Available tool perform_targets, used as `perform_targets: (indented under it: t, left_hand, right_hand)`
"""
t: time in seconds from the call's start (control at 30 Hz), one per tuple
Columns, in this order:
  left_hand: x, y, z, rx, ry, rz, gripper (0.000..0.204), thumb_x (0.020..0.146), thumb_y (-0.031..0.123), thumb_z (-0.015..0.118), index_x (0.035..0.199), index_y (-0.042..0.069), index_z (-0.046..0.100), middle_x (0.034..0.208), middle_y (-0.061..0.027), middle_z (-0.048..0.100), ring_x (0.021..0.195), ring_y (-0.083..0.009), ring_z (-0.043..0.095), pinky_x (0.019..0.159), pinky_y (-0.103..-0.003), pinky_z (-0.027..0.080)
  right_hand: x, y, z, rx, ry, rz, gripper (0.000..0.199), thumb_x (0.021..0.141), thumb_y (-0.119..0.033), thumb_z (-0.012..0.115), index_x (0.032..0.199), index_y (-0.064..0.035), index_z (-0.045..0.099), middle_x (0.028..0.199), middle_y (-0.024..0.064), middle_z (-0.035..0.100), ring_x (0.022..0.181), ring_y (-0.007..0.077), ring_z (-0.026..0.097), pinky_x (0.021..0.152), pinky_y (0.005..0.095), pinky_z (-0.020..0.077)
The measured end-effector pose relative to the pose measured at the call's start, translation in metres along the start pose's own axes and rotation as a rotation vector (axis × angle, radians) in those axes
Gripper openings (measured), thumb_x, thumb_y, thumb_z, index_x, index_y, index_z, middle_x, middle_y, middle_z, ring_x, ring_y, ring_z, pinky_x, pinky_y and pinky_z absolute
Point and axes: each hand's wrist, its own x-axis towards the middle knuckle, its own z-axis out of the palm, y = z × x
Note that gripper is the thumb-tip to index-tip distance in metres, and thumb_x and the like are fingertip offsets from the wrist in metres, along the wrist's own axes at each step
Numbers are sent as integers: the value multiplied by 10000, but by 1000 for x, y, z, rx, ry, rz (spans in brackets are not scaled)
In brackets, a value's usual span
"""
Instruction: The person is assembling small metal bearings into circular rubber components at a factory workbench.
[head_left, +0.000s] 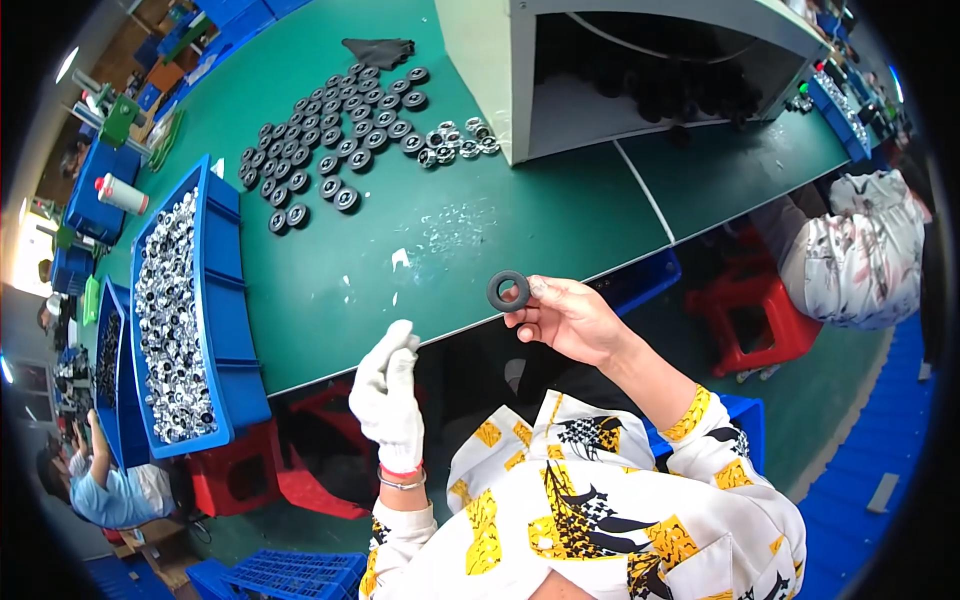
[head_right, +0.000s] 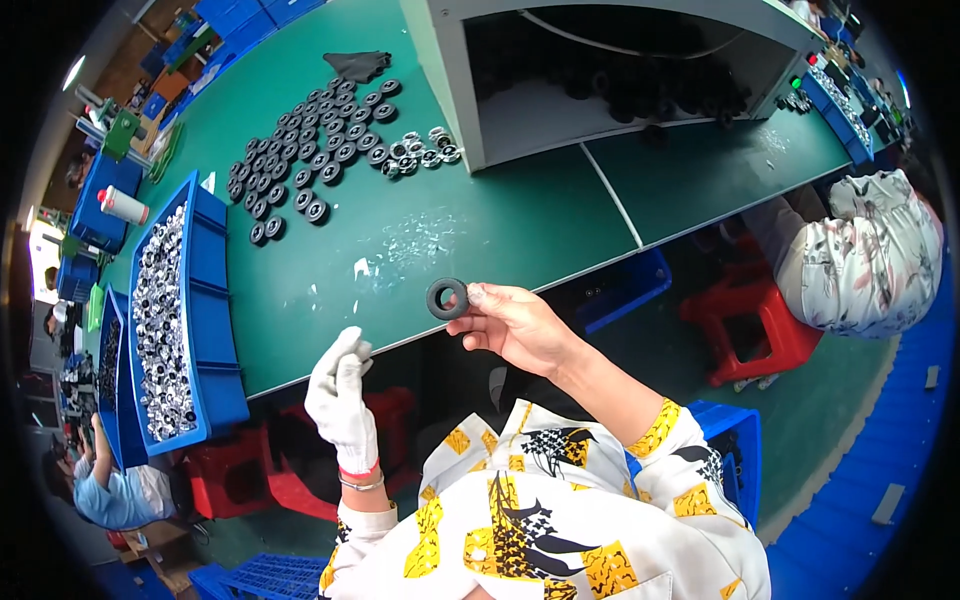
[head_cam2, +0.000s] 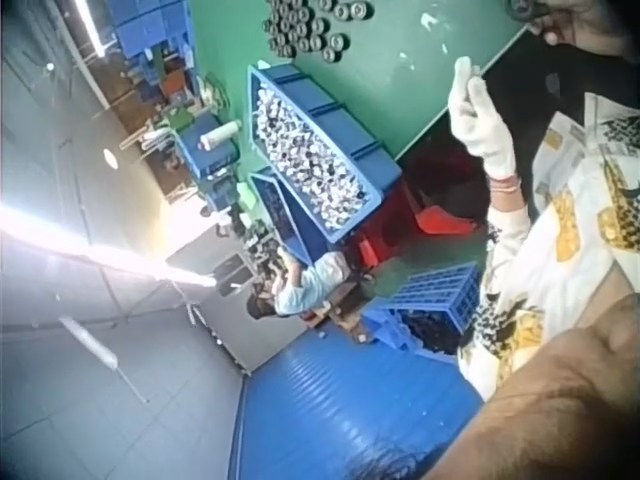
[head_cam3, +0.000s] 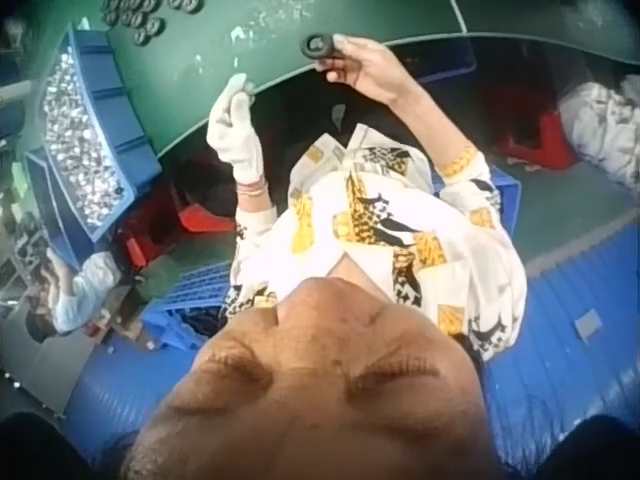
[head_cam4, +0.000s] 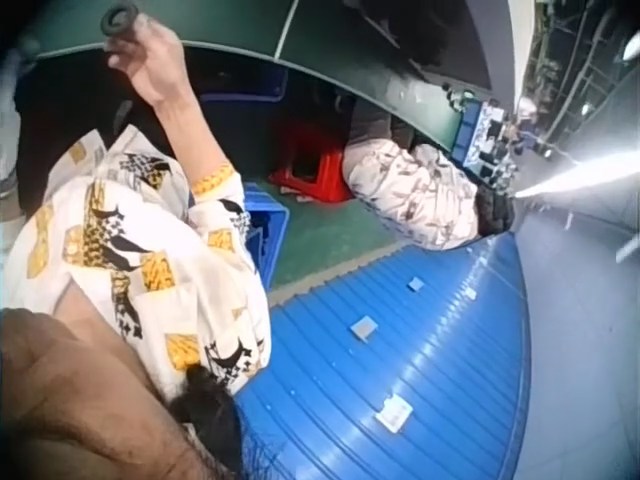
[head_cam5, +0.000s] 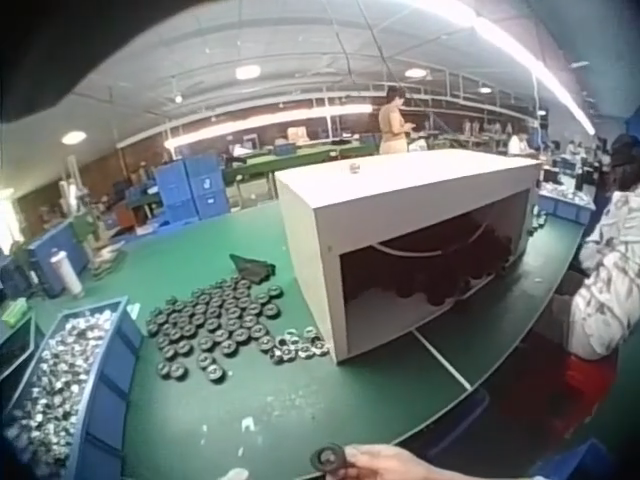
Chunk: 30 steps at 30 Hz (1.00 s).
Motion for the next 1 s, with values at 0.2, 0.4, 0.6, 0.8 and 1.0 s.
perform_targets:
  t: [0.2, 0.4, 0.6, 0.8, 1.0]
  left_hand:
    - [-12, 16, 9, -109, -58, -90, 372, 849, -60, 589, 1218, -21, 579, 1047, -129, 659, 942, -183, 630, 848, -291, 510]
    - [-14, 22, 14, 67, -201, -71, 699, 721, -95, 700, 1361, 22, 442, 1212, -177, 570, 1039, -221, 607, 821, -299, 536]
    - [-12, 24, 18, 177, -232, 93, 762, 668, -62, 770, 1353, 35, 448, 1184, -158, 576, 927, -174, 646, 774, -264, 544]
    - [-9, 9, 14, 229, -267, 252, 663, 708, -25, 755, 1311, 15, 484, 1166, -148, 579, 903, -157, 636, 742, -242, 544]
    - [-1, -1, 4, -1136, -423, -588, 697, 787, 282, 763, 1348, 44, 423, 1153, -136, 562, 839, -193, 607, 668, -235, 520]
  right_hand:
    - [3, 13, 12, -94, 2, 40, 277, 997, -246, 467, 1091, -8, 571, 1015, 79, 615, 894, 167, 616, 711, 265, 513]
    - [4, 26, 20, -278, 24, 56, 289, 976, -275, 520, 1102, -22, 584, 1012, 58, 627, 905, 130, 601, 747, 252, 504]
    - [4, 41, 25, -531, 54, 27, 286, 963, -262, 551, 1090, -11, 605, 933, 39, 633, 799, 84, 566, 738, 237, 476]
    - [-1, 44, 34, -670, -2, -89, 276, 966, -249, 549, 1083, -6, 607, 953, 36, 630, 832, 71, 564, 736, 233, 465]
    - [-8, 31, 41, -746, 27, -253, 203, 961, -190, 556, 1030, -18, 638, 1021, 32, 603, 868, 80, 563, 726, 230, 465]
